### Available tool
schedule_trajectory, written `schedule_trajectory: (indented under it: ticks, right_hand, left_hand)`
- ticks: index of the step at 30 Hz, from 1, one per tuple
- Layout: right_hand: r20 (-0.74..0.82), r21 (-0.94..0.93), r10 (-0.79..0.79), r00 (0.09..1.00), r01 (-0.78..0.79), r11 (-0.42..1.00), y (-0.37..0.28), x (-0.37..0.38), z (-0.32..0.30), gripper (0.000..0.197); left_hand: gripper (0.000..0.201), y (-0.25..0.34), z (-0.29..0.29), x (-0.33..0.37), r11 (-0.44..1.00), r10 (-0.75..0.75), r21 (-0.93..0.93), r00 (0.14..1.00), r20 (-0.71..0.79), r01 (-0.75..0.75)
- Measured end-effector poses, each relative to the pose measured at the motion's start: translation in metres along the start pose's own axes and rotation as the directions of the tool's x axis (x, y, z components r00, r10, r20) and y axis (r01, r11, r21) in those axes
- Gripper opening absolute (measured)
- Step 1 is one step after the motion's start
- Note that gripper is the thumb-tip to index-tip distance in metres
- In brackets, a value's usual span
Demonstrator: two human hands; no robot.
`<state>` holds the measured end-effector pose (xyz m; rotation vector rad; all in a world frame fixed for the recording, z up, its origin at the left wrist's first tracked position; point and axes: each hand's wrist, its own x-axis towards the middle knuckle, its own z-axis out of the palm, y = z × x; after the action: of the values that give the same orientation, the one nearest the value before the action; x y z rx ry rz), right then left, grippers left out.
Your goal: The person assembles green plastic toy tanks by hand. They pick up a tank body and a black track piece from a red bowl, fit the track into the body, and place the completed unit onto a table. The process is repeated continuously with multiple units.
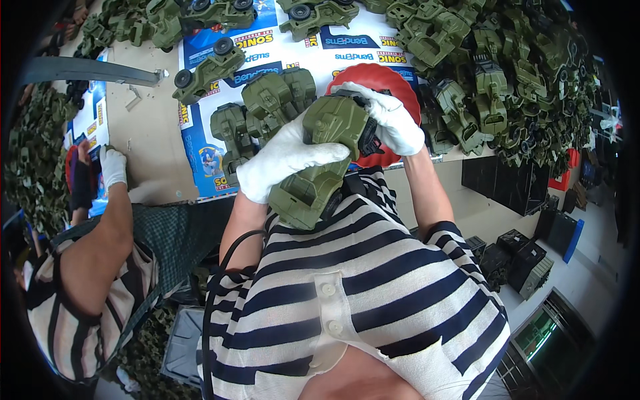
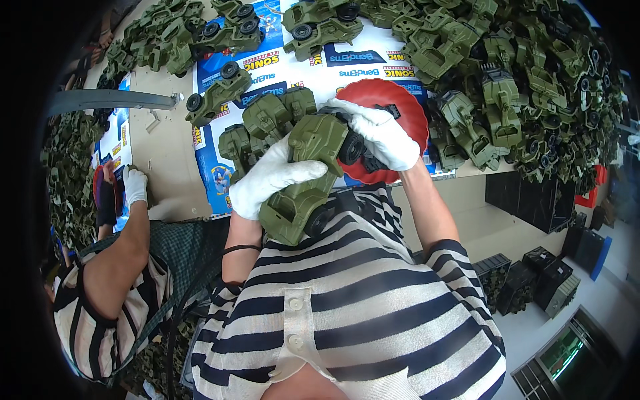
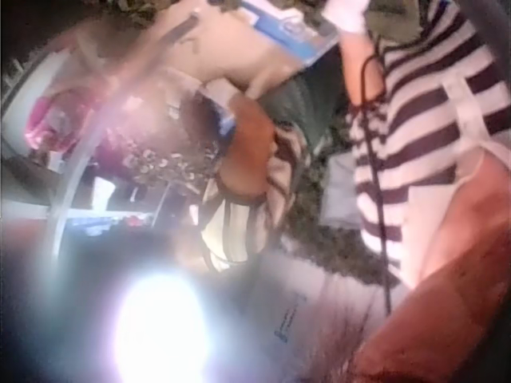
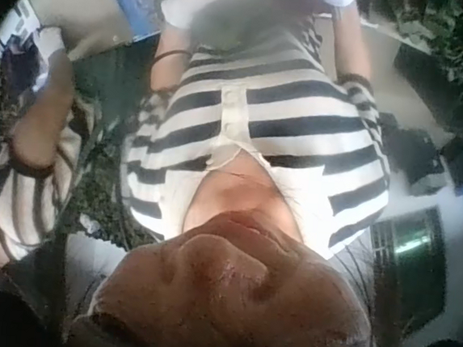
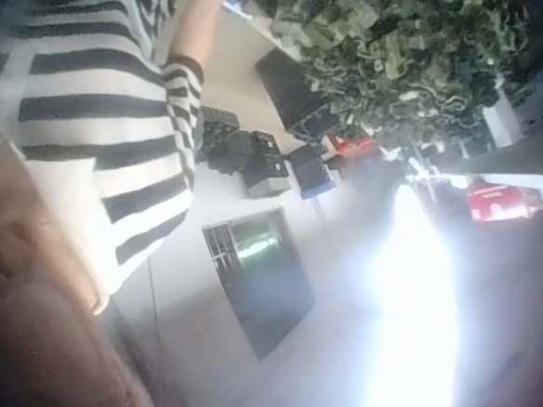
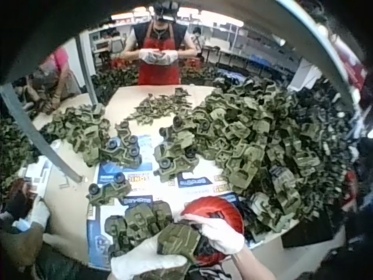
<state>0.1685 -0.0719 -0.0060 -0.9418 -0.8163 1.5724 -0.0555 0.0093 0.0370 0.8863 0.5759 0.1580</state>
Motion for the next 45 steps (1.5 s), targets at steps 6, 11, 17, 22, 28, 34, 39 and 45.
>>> schedule_trajectory:
  ticks: [6,11,17,22,28,34,39,45]
  right_hand:
    - [0.023,0.076,-0.028,0.999,0.027,0.997,0.008,0.001,-0.006,0.068]
    - [-0.039,0.067,-0.019,0.999,0.021,0.998,0.008,0.001,0.001,0.076]
    - [-0.013,-0.114,-0.017,1.000,0.015,0.993,0.008,-0.002,-0.013,0.080]
    - [-0.063,-0.201,-0.124,0.990,0.109,0.974,0.001,0.006,-0.005,0.063]
    - [-0.255,-0.183,-0.220,0.942,0.176,0.967,0.015,0.012,0.046,0.052]
    - [-0.091,-0.720,-0.464,0.881,0.263,0.642,0.017,0.001,0.054,0.064]
    - [-0.092,-0.758,-0.595,0.799,0.331,0.562,0.038,0.006,0.060,0.056]
    - [0.033,-0.763,-0.504,0.863,0.348,0.545,0.013,0.035,0.088,0.057]
  left_hand:
    - [0.072,0.002,0.002,0.002,1.000,0.015,-0.006,1.000,-0.005,-0.015]
    - [0.069,0.003,0.001,0.003,1.000,0.006,0.001,1.000,0.005,-0.006]
    - [0.070,0.004,-0.001,0.003,1.000,-0.009,-0.010,1.000,0.030,0.010]
    - [0.085,-0.014,0.015,0.015,0.979,0.173,-0.089,0.980,-0.102,-0.182]
    - [0.092,-0.030,0.001,0.026,0.735,0.660,0.281,0.747,-0.083,-0.618]
    - [0.079,-0.035,-0.011,0.026,0.632,0.733,0.481,0.670,-0.118,-0.607]
    - [0.052,-0.040,-0.010,0.026,0.542,0.804,0.600,0.571,-0.166,-0.589]
    - [0.041,-0.025,-0.031,0.005,0.427,0.888,0.737,0.397,-0.233,-0.523]
